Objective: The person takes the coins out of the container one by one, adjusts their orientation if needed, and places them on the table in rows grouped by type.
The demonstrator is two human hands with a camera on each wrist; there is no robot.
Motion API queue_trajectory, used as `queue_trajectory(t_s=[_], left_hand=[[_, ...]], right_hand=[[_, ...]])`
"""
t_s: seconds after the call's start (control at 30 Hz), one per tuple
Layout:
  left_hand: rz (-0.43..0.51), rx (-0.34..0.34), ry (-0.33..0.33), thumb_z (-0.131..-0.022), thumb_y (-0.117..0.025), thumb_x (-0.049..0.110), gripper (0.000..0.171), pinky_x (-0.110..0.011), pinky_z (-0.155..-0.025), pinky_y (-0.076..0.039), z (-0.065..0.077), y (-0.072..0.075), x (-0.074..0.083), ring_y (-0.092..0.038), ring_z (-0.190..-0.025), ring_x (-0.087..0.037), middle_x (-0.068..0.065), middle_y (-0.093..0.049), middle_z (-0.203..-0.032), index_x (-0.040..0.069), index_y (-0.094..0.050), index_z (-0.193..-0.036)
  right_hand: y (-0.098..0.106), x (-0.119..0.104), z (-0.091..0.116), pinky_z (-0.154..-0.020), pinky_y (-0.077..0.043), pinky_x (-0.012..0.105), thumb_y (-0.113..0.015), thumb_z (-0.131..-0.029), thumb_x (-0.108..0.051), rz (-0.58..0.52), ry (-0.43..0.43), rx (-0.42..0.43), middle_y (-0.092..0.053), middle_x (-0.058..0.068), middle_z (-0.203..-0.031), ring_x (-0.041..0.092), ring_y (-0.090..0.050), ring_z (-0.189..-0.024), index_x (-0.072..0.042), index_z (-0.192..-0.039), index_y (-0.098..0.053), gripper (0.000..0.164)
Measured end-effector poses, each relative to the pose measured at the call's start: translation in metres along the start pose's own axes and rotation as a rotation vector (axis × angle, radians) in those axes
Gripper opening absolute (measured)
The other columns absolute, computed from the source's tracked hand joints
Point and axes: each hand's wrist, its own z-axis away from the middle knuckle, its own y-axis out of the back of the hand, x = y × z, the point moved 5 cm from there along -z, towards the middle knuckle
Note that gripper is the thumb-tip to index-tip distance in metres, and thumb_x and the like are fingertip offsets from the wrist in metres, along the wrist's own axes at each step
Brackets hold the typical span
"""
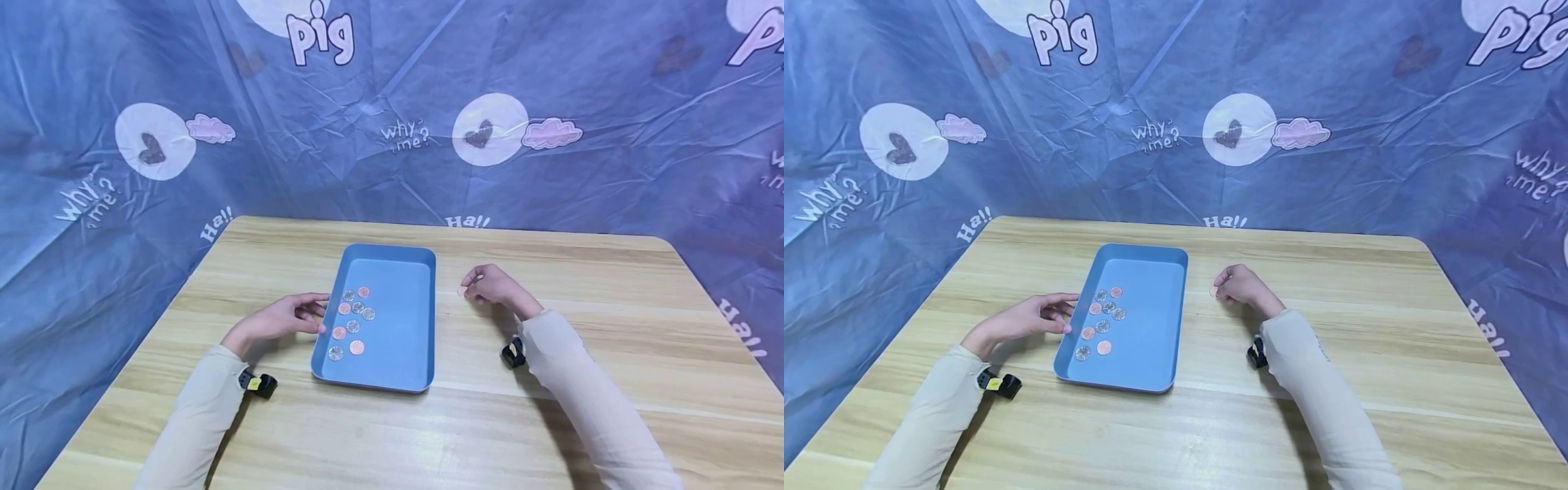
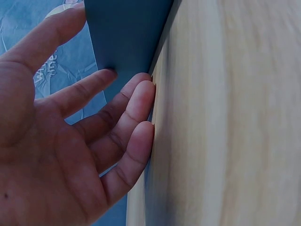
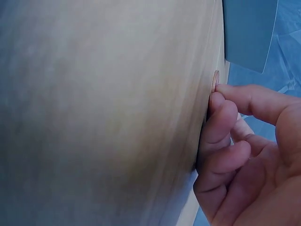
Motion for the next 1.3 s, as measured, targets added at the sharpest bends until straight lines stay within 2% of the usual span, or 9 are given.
queue_trajectory(t_s=[0.3, 0.53, 0.67, 0.83, 0.93, 1.13, 1.3], left_hand=[[0.001, -0.011, -0.013, -0.086, -0.072, 0.021, 0.076, -0.029, -0.093, -0.047, 0.000, -0.001, 0.000, -0.058, -0.103, -0.021, -0.024, -0.055, -0.128, -0.004, -0.033, -0.147], [0.006, -0.017, -0.015, -0.086, -0.072, 0.019, 0.077, -0.030, -0.091, -0.048, 0.000, -0.001, -0.001, -0.059, -0.101, -0.021, -0.024, -0.055, -0.128, -0.004, -0.031, -0.147], [0.002, -0.014, -0.012, -0.086, -0.072, 0.020, 0.077, -0.029, -0.091, -0.048, -0.001, -0.002, -0.002, -0.059, -0.101, -0.021, -0.024, -0.055, -0.128, -0.004, -0.031, -0.147], [-0.002, -0.008, -0.001, -0.086, -0.073, 0.022, 0.078, -0.028, -0.091, -0.048, -0.001, -0.002, -0.003, -0.059, -0.101, -0.019, -0.023, -0.055, -0.127, -0.003, -0.032, -0.148], [-0.007, -0.008, -0.001, -0.086, -0.072, 0.023, 0.078, -0.027, -0.091, -0.048, -0.001, -0.002, -0.003, -0.059, -0.101, -0.017, -0.022, -0.055, -0.127, -0.002, -0.032, -0.148], [-0.015, -0.012, -0.014, -0.086, -0.073, 0.024, 0.078, -0.026, -0.090, -0.048, -0.001, -0.002, -0.002, -0.059, -0.100, -0.016, -0.023, -0.056, -0.127, -0.003, -0.032, -0.147], [-0.010, -0.013, -0.011, -0.086, -0.072, 0.023, 0.078, -0.026, -0.090, -0.048, -0.001, -0.002, -0.003, -0.059, -0.101, -0.017, -0.023, -0.055, -0.128, -0.003, -0.032, -0.148]], right_hand=[[-0.001, -0.001, 0.002, -0.046, -0.031, 0.019, -0.059, -0.086, -0.002, -0.008, -0.009, -0.005, -0.052, -0.002, -0.063, 0.008, -0.046, -0.054, 0.006, -0.108, -0.054, 0.024], [-0.001, 0.002, 0.003, -0.047, -0.032, 0.019, -0.054, -0.086, 0.001, -0.003, 0.000, -0.008, -0.055, -0.001, -0.067, 0.010, -0.048, -0.057, 0.005, -0.108, -0.054, 0.023], [0.002, -0.001, 0.007, -0.046, -0.032, 0.019, -0.057, -0.087, -0.001, -0.017, 0.008, -0.012, -0.059, -0.001, -0.069, 0.009, -0.049, -0.056, 0.005, -0.111, -0.054, 0.025], [0.007, -0.009, 0.013, -0.050, -0.038, 0.020, -0.062, -0.089, -0.006, -0.052, 0.028, -0.012, -0.069, 0.001, -0.079, 0.010, -0.053, -0.060, 0.006, -0.116, -0.053, 0.031], [0.008, -0.015, 0.017, -0.050, -0.038, 0.020, -0.063, -0.089, -0.007, -0.091, 0.032, -0.011, -0.072, 0.003, -0.084, 0.011, -0.055, -0.062, 0.006, -0.121, -0.050, 0.037], [0.004, -0.030, 0.023, -0.049, -0.035, 0.019, -0.060, -0.092, -0.012, -0.094, 0.061, -0.031, -0.072, 0.010, -0.090, 0.011, -0.060, -0.066, 0.005, -0.127, -0.050, 0.041], [-0.006, -0.043, 0.028, -0.051, -0.036, 0.019, -0.062, -0.092, -0.018, -0.097, 0.074, -0.050, -0.069, 0.012, -0.093, 0.012, -0.057, -0.068, 0.001, -0.126, -0.053, 0.040]])
